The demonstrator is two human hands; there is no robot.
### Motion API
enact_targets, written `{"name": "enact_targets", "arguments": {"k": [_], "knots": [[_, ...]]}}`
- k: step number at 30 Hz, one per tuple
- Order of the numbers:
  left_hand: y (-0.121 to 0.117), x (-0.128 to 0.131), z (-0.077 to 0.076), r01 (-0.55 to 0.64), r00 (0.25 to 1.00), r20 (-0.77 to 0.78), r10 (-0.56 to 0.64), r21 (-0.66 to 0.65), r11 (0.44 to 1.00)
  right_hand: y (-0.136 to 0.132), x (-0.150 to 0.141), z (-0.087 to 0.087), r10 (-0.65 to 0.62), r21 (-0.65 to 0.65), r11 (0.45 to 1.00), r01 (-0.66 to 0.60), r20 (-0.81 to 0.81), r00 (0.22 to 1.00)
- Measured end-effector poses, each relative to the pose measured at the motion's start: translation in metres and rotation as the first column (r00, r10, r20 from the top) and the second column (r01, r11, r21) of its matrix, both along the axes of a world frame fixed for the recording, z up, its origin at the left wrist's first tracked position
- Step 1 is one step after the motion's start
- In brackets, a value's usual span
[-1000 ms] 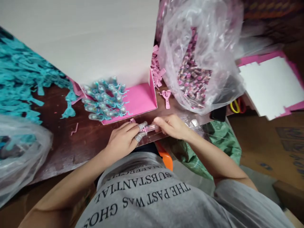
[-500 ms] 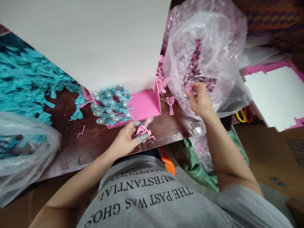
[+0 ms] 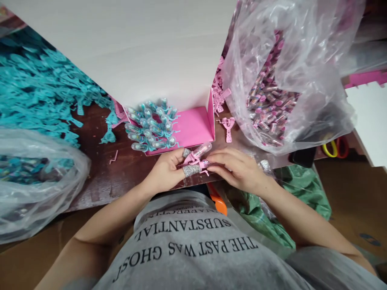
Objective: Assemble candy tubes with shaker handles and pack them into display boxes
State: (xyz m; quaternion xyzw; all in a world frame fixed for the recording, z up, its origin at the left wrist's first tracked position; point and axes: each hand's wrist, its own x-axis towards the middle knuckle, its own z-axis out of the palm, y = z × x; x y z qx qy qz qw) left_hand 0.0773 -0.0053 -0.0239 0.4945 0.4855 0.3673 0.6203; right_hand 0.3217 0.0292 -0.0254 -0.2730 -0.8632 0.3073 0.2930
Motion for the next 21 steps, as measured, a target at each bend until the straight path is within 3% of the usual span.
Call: {"name": "enact_targets", "arguments": {"k": [4,6,10,12,17,21], "knots": [[-0.004,-0.002,0.002,0.015,0.999,-0.034,-0.013,0.075,0.997,-0.007,-0.005,-0.001,-0.041,0.033,0.999,0.041,-0.019,0.999],[-0.008,-0.005,0.000,0.050,0.988,-0.150,-0.026,0.158,0.986,-0.007,-0.006,-0.002,-0.048,0.010,0.999,0.049,-0.018,0.999],[-0.015,-0.010,-0.005,0.193,0.856,-0.516,0.041,0.391,0.900,-0.005,-0.007,-0.007,-0.018,-0.140,0.990,0.017,-0.002,1.000],[-0.017,-0.010,-0.006,0.241,0.808,-0.585,0.071,0.437,0.867,-0.005,-0.008,-0.009,-0.015,-0.223,0.975,0.019,0.022,1.000],[-0.017,-0.009,-0.004,0.190,0.854,-0.520,0.022,0.350,0.917,-0.009,-0.008,-0.007,-0.064,-0.324,0.942,0.084,0.072,0.995],[-0.019,-0.006,0.003,0.120,0.902,-0.429,0.051,0.361,0.925,-0.007,-0.003,0.003,-0.092,-0.295,0.952,0.075,-0.045,0.995]]}}
